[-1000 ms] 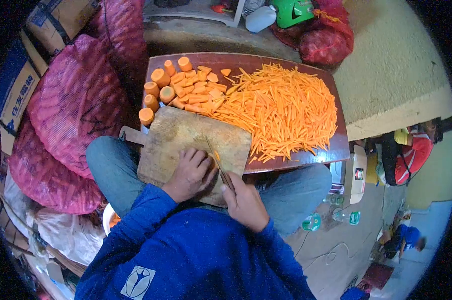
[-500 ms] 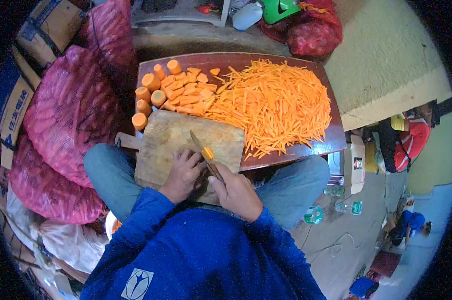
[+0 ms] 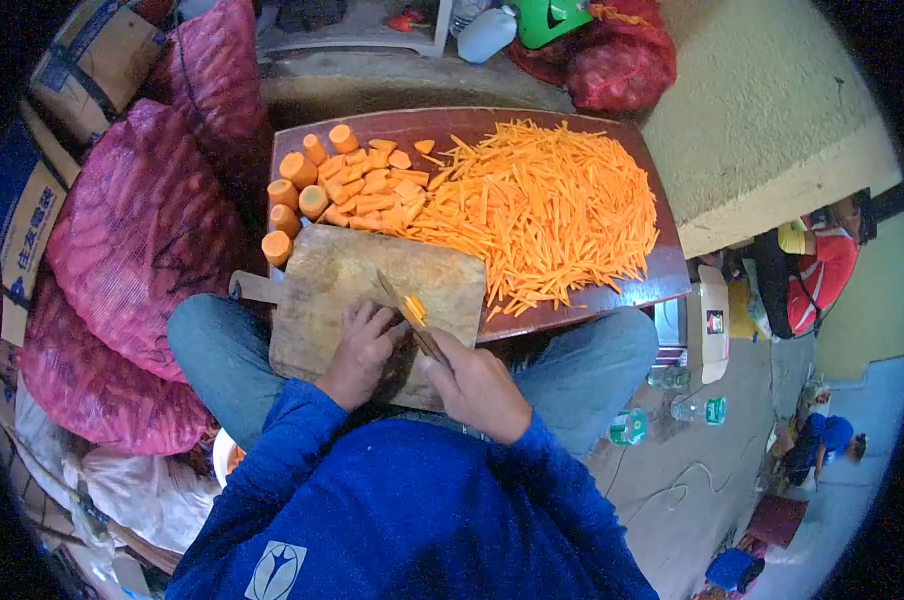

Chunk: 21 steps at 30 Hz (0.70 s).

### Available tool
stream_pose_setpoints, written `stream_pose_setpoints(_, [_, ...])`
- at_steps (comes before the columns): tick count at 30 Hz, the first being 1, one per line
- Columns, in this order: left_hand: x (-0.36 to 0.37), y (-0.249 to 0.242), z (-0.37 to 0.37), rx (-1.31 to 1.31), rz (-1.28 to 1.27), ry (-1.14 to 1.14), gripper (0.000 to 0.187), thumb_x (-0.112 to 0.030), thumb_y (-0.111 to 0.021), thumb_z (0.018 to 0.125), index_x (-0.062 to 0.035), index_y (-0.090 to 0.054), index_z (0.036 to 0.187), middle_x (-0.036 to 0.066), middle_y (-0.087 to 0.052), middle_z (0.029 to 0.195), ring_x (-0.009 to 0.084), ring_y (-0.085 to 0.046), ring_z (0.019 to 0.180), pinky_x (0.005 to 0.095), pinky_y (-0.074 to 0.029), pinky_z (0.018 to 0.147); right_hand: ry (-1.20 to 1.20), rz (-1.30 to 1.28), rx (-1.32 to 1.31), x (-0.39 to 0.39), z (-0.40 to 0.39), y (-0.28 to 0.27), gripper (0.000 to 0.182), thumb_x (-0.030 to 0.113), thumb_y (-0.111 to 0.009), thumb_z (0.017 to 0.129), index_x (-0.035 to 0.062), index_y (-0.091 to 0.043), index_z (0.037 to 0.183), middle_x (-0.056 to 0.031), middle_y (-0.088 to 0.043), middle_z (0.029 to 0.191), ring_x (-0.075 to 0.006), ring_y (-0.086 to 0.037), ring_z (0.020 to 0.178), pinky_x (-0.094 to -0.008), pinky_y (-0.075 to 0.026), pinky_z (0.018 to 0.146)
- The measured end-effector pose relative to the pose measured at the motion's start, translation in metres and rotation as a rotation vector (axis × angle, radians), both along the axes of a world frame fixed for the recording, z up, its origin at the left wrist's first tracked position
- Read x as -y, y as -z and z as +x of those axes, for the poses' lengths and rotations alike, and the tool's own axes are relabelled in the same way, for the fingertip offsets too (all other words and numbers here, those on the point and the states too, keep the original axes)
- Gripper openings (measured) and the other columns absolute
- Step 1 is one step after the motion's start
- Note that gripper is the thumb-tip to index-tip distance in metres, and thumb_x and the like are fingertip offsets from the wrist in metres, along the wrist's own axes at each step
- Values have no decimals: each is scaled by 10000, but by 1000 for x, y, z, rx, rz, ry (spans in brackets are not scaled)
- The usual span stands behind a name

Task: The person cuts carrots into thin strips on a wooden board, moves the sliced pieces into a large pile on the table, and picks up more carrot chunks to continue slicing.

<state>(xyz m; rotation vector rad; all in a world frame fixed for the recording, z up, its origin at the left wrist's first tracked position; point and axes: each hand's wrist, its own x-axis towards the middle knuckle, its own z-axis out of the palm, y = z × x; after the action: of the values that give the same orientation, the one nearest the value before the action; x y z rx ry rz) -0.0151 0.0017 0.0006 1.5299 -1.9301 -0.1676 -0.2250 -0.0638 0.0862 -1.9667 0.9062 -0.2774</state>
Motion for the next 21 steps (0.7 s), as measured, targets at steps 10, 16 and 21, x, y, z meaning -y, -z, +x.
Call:
stream_pose_setpoints(10, [-1, -3, 0, -29, -12, 4, 390, -95, -755, 786, -21, -729, 1168, 127, -632, 1148, 332, -564, 1101, 500, -397, 991, -5, -8, -20, -1, 8, 9, 383, 214, -603, 1064, 34, -581, 1402, -301, -711, 916, -507, -726, 877, -556, -563, 745])
stream_pose_setpoints(16, [-4, -5, 0, -19, -12, -38, 369, -92, -759, 793, -20, -727, 1154, 121, -635, 1108, 331, -572, 1072, 485, -407, 980, -18, 35, 3, -13, -11, -3, 391, 206, -597, 1068, 37, -565, 1420, -304, -721, 933, -525, -716, 885, -569, -567, 762])
stream_pose_setpoints(21, [-4, -8, -3, -11, -3, -37, 356, -79, -759, 799, -11, -717, 1146, 125, -631, 1088, 333, -578, 1094, 489, -412, 989, 2, -10, 0, -3, 6, 10, 392, 204, -603, 1064, 29, -580, 1415, -311, -723, 964, -523, -718, 911, -551, -575, 777])
